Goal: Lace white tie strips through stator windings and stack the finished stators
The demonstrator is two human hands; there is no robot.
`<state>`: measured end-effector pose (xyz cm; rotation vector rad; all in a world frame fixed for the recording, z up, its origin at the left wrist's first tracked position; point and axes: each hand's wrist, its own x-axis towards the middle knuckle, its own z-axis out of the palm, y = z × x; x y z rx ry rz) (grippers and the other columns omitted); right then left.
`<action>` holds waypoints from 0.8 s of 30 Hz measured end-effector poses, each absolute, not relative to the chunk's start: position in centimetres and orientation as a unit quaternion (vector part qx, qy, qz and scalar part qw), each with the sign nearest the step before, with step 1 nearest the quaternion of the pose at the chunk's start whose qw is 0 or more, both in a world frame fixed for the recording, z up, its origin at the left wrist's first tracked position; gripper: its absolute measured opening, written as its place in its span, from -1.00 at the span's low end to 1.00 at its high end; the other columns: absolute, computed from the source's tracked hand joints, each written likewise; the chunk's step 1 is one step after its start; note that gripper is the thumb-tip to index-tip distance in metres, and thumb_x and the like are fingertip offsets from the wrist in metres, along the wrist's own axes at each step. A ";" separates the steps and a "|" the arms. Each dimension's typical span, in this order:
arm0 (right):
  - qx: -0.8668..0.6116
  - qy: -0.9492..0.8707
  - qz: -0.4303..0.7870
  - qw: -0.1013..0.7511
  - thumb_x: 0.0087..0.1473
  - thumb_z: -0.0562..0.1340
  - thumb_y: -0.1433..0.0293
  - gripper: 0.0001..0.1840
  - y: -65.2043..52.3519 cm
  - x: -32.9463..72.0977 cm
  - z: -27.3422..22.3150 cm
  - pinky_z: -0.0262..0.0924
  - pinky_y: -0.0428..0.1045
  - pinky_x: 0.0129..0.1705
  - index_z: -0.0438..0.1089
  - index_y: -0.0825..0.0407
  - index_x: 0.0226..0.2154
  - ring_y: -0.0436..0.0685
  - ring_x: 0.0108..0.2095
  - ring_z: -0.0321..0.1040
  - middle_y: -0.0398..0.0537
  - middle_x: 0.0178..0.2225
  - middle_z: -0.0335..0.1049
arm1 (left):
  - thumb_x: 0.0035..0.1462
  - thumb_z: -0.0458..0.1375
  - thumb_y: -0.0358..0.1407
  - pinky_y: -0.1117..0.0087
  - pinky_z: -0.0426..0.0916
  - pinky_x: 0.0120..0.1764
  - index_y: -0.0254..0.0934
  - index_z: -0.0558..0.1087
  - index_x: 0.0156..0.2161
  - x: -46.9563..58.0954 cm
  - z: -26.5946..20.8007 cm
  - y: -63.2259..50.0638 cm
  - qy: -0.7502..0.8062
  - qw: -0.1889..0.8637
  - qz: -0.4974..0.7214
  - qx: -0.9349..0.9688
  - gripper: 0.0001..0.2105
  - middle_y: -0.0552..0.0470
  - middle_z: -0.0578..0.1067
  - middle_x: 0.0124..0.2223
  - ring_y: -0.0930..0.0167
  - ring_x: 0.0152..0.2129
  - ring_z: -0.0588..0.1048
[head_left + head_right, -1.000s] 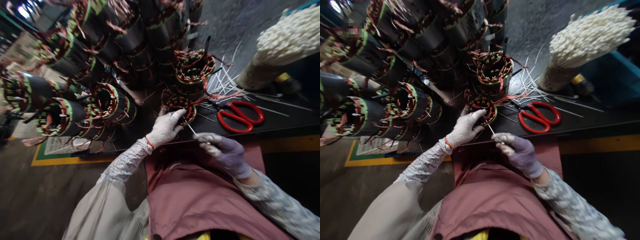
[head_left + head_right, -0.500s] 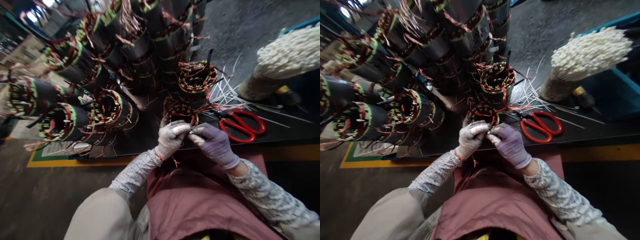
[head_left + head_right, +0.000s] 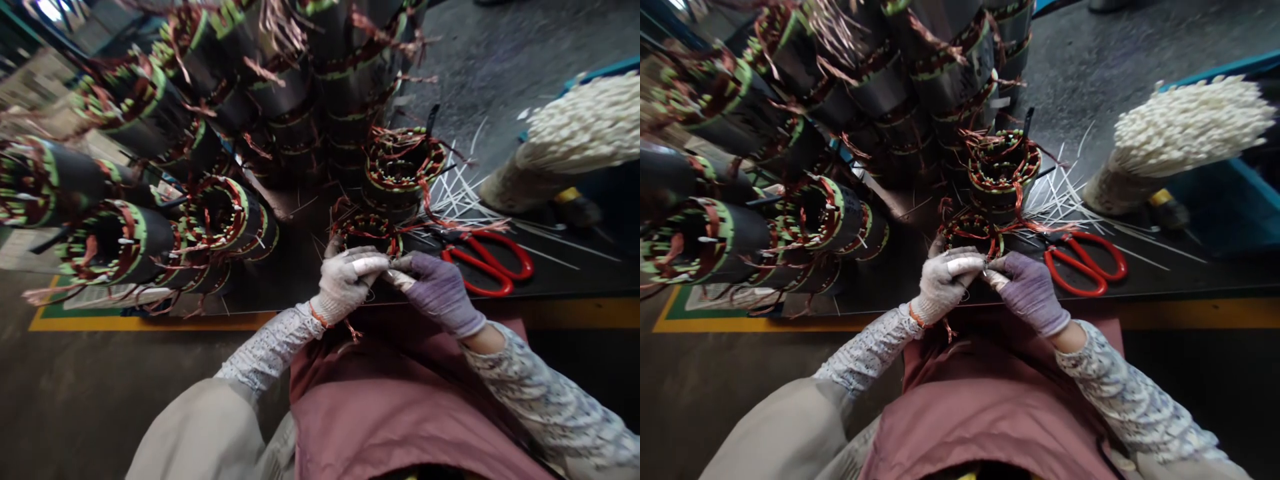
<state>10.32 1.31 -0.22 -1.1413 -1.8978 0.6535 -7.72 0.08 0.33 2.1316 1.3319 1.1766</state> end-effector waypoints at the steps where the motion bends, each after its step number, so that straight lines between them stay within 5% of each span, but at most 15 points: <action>1: -0.442 -0.755 0.265 0.406 0.10 0.29 0.22 -0.81 1.1 10.5 -0.1 0.32 -0.07 -0.44 0.51 -0.04 -0.42 0.05 -0.47 0.42 -0.11 -0.46 0.49 | 0.24 0.19 -0.32 0.16 0.32 0.22 -0.15 0.61 -0.23 -7.7 0.3 0.1 0.473 0.186 0.414 0.755 -0.87 0.04 0.67 -0.21 0.43 -0.14 0.61; 24: -0.466 -0.729 0.292 0.408 0.08 0.30 0.15 -0.76 1.8 10.2 -0.2 0.30 -0.06 -0.48 0.53 -0.04 -0.42 0.06 -0.51 0.42 -0.11 -0.48 0.51 | 0.22 0.19 -0.33 0.24 0.40 0.13 -0.18 0.62 -0.23 -7.7 0.7 0.2 0.485 0.200 0.413 0.745 -0.87 0.02 0.66 -0.21 0.42 -0.15 0.61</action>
